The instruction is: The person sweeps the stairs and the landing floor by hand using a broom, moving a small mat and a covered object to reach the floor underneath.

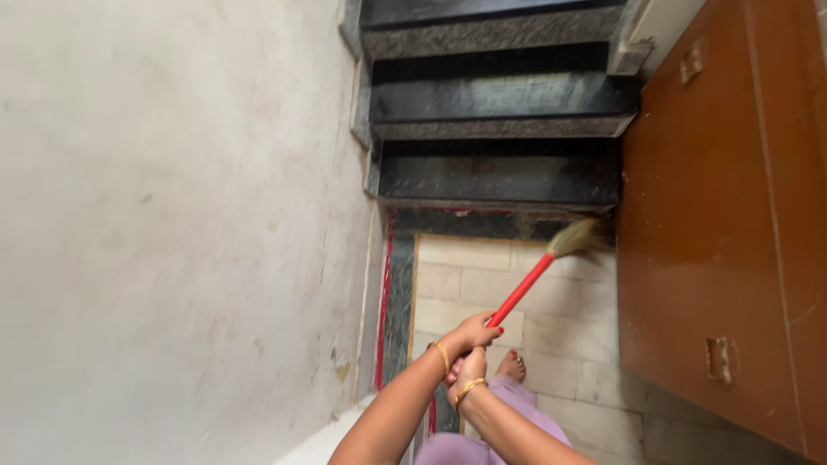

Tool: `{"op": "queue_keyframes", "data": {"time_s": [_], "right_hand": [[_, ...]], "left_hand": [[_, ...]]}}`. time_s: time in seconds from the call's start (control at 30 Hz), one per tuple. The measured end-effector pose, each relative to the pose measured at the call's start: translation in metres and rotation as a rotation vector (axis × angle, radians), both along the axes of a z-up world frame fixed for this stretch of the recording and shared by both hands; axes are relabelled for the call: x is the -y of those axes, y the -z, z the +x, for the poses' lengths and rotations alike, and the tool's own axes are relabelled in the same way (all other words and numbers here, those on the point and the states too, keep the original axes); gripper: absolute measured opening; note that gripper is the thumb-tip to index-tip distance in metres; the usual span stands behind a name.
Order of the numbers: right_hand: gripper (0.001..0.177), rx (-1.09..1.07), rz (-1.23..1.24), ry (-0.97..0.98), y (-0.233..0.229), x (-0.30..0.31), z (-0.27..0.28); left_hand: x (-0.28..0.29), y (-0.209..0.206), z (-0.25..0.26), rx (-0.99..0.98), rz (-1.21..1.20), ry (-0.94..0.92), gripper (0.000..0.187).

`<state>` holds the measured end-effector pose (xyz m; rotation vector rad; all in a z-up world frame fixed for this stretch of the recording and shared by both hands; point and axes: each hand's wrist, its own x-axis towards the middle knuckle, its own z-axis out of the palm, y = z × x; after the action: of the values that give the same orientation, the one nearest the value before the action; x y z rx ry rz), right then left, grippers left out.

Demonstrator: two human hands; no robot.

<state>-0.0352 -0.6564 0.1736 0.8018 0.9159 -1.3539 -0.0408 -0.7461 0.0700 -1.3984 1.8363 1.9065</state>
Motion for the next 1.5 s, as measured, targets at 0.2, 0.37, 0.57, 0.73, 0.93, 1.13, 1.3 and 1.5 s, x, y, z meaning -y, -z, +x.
{"op": "queue_keyframes", "data": {"time_s": [0.2,0.37,0.57,0.73,0.93,1.13,1.3,1.5], "right_hand": [[0.04,0.145,-0.025,0.098,0.004,0.033,-0.034],[0.048,0.119,-0.001,0.159,0.043,0.06,-0.03],[0.048,0.113,0.113,0.297,0.028,0.1,-0.019],[0.042,0.129,0.061,0.618,-0.013,0.183,-0.028],[0.041,0.228,-0.019,0.579,0.02,0.227,-0.022],[0.039,0.336,0.054,0.635,0.068,0.164,0.008],[0.034,0.22,0.189,0.829,0.044,0.127,0.01],[0.041,0.184,0.148,0.82,0.003,0.118,0.016]], "left_hand": [[0.034,0.0,-0.026,0.213,-0.291,0.295,0.049],[0.061,-0.002,-0.043,0.09,0.148,0.281,0.036],[0.087,-0.014,-0.051,0.228,-0.31,0.322,0.045],[0.163,-0.026,-0.077,0.306,0.037,0.722,0.05],[0.209,-0.034,-0.075,0.313,-0.043,0.565,0.058],[0.163,-0.017,-0.057,0.515,-0.455,0.968,0.037],[0.089,0.002,-0.06,0.331,-0.163,1.225,0.047],[0.079,0.002,-0.037,0.361,0.026,0.831,0.067]]}}
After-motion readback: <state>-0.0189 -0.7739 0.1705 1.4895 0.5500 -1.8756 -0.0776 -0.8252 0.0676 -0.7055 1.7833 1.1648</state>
